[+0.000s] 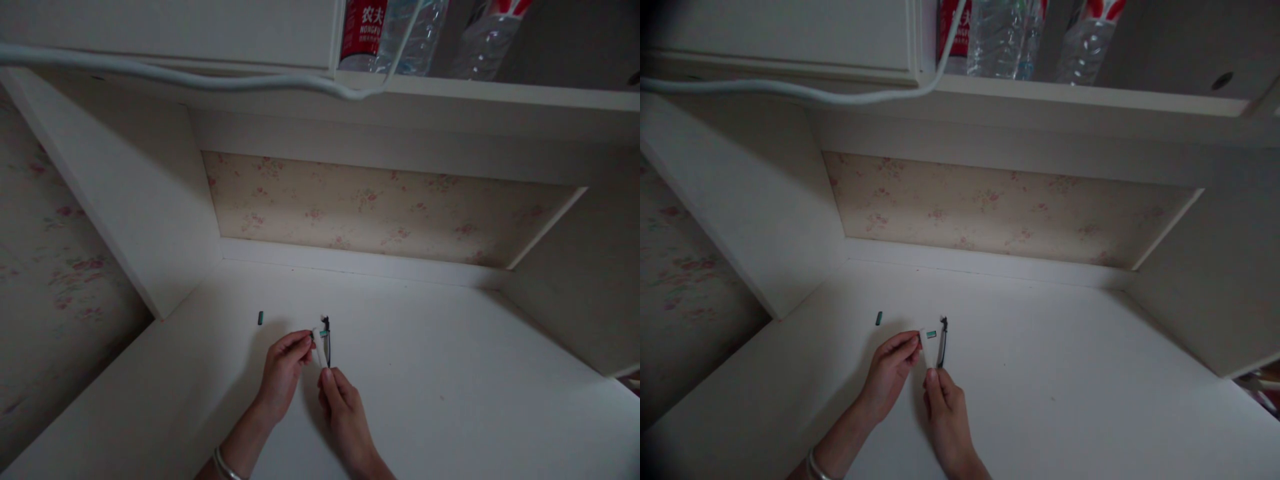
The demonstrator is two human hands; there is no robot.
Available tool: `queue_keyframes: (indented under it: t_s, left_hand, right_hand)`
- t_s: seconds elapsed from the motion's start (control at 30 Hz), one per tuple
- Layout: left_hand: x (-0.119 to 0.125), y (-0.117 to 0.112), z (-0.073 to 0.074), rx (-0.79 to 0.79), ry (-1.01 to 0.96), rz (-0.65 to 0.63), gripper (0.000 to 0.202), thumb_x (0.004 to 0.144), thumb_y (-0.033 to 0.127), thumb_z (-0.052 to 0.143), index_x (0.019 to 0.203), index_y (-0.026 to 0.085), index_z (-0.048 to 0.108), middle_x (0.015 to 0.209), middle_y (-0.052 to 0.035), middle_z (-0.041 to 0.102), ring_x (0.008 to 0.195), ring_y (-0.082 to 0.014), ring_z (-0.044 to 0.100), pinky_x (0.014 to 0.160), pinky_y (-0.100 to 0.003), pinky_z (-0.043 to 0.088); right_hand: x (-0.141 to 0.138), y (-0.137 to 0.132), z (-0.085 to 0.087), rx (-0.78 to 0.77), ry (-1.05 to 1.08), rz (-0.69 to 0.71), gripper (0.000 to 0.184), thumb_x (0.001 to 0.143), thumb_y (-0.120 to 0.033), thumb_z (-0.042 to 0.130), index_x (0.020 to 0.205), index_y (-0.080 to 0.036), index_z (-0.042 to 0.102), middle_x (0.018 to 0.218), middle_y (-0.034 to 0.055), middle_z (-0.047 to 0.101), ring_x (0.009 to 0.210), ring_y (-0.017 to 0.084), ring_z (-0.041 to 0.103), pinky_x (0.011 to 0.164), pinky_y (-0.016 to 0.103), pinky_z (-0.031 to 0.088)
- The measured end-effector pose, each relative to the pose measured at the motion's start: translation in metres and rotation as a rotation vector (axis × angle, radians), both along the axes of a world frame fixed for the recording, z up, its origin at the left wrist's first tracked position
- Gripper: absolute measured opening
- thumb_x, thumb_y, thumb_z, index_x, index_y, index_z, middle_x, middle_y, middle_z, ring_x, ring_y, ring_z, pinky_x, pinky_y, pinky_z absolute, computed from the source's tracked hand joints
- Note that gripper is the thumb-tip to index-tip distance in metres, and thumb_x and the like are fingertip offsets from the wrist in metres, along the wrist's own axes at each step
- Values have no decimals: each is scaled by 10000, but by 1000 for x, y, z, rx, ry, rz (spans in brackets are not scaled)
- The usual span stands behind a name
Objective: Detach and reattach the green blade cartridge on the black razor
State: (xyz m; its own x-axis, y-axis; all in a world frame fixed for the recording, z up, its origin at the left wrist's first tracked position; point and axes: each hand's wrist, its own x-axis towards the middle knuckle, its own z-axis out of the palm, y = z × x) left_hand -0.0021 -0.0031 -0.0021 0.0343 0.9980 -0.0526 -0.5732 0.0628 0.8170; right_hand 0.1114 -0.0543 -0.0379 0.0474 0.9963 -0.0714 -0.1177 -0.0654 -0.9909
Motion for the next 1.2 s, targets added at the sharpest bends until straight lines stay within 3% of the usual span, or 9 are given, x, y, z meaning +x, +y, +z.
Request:
queue_keyframes:
  t_s: [0.1, 0.3, 0.5, 0.7, 0.87, 1.07, 1.2]
  left_hand:
    - [1, 0, 1, 6, -14, -11, 157, 683, 237, 752, 796, 130, 730, 711, -27, 648, 635, -92, 518, 610, -212, 408]
    - [1, 0, 0, -25, -6, 9, 212, 669, 243, 768, 843, 127, 733, 728, -49, 673, 636, -103, 541, 597, -217, 406]
    - [0, 1, 0, 14, 15, 25, 197, 670, 257, 757, 822, 131, 740, 737, -39, 671, 625, -96, 527, 592, -219, 404]
    - [0, 1, -2, -31, 18, 39, 223, 661, 265, 771, 842, 140, 737, 735, -51, 683, 636, -111, 553, 590, -225, 407]
    - [0, 1, -1, -19, 11, 34, 199, 656, 268, 769, 807, 143, 739, 711, -30, 669, 632, -100, 542, 605, -218, 410]
    - [0, 1, -1, -31, 34, 44, 231, 651, 269, 776, 839, 140, 740, 722, -46, 680, 637, -104, 551, 593, -218, 412]
    - [0, 0, -1, 0, 56, 54, 216, 649, 285, 768, 806, 138, 743, 704, -33, 665, 619, -104, 538, 600, -229, 415]
  right_hand:
    - [-1, -2, 0, -4, 13, 75, 437, 864, -578, 494, 653, -198, 442, 553, -65, 327, 495, 93, 269, 440, 231, 191]
    - [4, 2, -4, -15, 77, -46, 420, 869, -582, 481, 701, -197, 466, 561, -69, 324, 497, 94, 264, 434, 228, 187]
    - [1, 0, -3, -22, 45, 104, 439, 870, -578, 488, 659, -197, 429, 555, -70, 318, 488, 87, 242, 435, 232, 169]
    - [4, 3, -1, -27, 75, -29, 440, 852, -600, 493, 669, -204, 435, 557, -69, 327, 484, 92, 257, 430, 227, 190]
    - [1, 0, -2, -22, 33, 102, 445, 862, -589, 488, 658, -197, 434, 550, -70, 324, 485, 89, 250, 436, 230, 174]
    - [1, 2, -6, -7, 104, -31, 431, 857, -583, 503, 664, -204, 430, 562, -71, 317, 497, 95, 258, 439, 228, 196]
    - [-2, 2, -7, -46, 127, 80, 440, 848, -586, 514, 655, -200, 430, 539, -78, 307, 469, 84, 223, 420, 228, 156]
